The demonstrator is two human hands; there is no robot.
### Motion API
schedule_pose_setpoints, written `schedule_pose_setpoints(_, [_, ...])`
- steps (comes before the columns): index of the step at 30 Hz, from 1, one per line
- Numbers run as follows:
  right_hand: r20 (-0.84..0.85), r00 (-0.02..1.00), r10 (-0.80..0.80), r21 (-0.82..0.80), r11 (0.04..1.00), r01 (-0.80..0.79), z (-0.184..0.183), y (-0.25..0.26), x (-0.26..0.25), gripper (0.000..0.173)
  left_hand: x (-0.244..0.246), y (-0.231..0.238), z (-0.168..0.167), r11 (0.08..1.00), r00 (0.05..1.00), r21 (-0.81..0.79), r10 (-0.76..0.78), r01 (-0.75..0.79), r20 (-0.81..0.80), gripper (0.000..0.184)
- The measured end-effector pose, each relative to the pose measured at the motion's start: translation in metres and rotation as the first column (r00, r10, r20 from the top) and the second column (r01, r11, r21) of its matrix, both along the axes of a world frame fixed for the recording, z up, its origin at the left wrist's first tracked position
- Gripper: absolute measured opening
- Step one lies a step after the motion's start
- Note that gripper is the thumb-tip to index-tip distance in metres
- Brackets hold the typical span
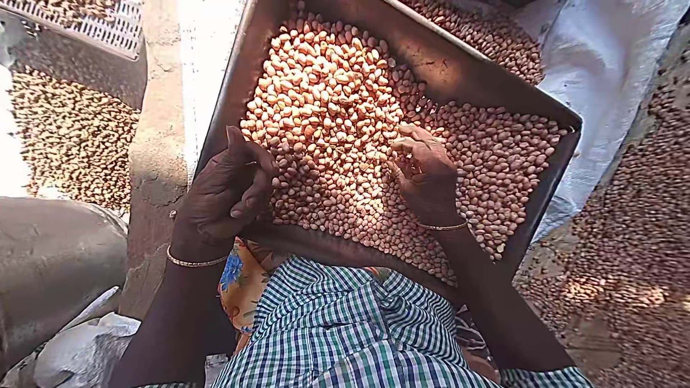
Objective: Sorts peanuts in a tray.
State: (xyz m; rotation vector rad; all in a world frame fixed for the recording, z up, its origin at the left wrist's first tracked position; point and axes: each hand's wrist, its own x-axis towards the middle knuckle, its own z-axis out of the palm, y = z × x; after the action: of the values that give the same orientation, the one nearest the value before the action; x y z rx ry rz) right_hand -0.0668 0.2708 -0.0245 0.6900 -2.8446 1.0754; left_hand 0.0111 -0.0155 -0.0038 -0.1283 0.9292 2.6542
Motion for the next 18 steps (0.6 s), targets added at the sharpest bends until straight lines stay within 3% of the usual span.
schedule_pose_setpoints(4, [-0.068,0.984,0.164,0.079,0.984,-0.159,-0.009,-0.023,0.009,0.016,0.002,-0.001,0.0,1.0,1.0,0.008,0.004,-0.004,-0.001,0.048])
schedule_pose_setpoints(6, [-0.079,0.981,0.177,0.019,0.984,-0.176,-0.02,-0.023,0.007,0.015,0.001,0.0,0.0,1.0,1.0,0.004,0.004,-0.004,0.001,0.049])
schedule_pose_setpoints(8, [0.123,0.986,0.111,-0.262,0.962,-0.075,-0.014,-0.013,0.001,0.013,0.001,0.0,0.001,1.0,1.0,0.005,0.012,-0.012,-0.003,0.049])
schedule_pose_setpoints(10, [0.415,0.906,0.083,-0.615,0.759,0.213,-0.009,0.0,-0.009,0.019,0.002,-0.002,0.0,1.0,1.0,0.0,0.018,-0.018,-0.009,0.05])
schedule_pose_setpoints(11, [0.494,0.865,0.086,-0.645,0.704,0.298,-0.006,0.005,-0.011,0.022,0.003,-0.002,0.0,1.0,1.0,-0.001,0.014,-0.014,-0.014,0.05])
schedule_pose_setpoints(13, [0.509,0.857,0.08,-0.528,0.816,0.237,-0.001,0.011,-0.006,0.021,0.001,-0.001,0.0,1.0,1.0,-0.01,0.003,-0.003,-0.013,0.05])
schedule_pose_setpoints(15, [0.406,0.913,0.034,-0.171,0.984,0.039,0.008,0.001,0.006,0.016,0.001,0.0,0.001,0.999,1.0,-0.044,0.018,-0.018,0.001,0.05])
schedule_pose_setpoints(18, [0.197,0.97,0.144,0.234,0.954,-0.189,0.008,-0.016,0.026,0.015,0.003,0.0,0.002,1.0,0.999,-0.011,0.027,-0.027,0.025,0.05])
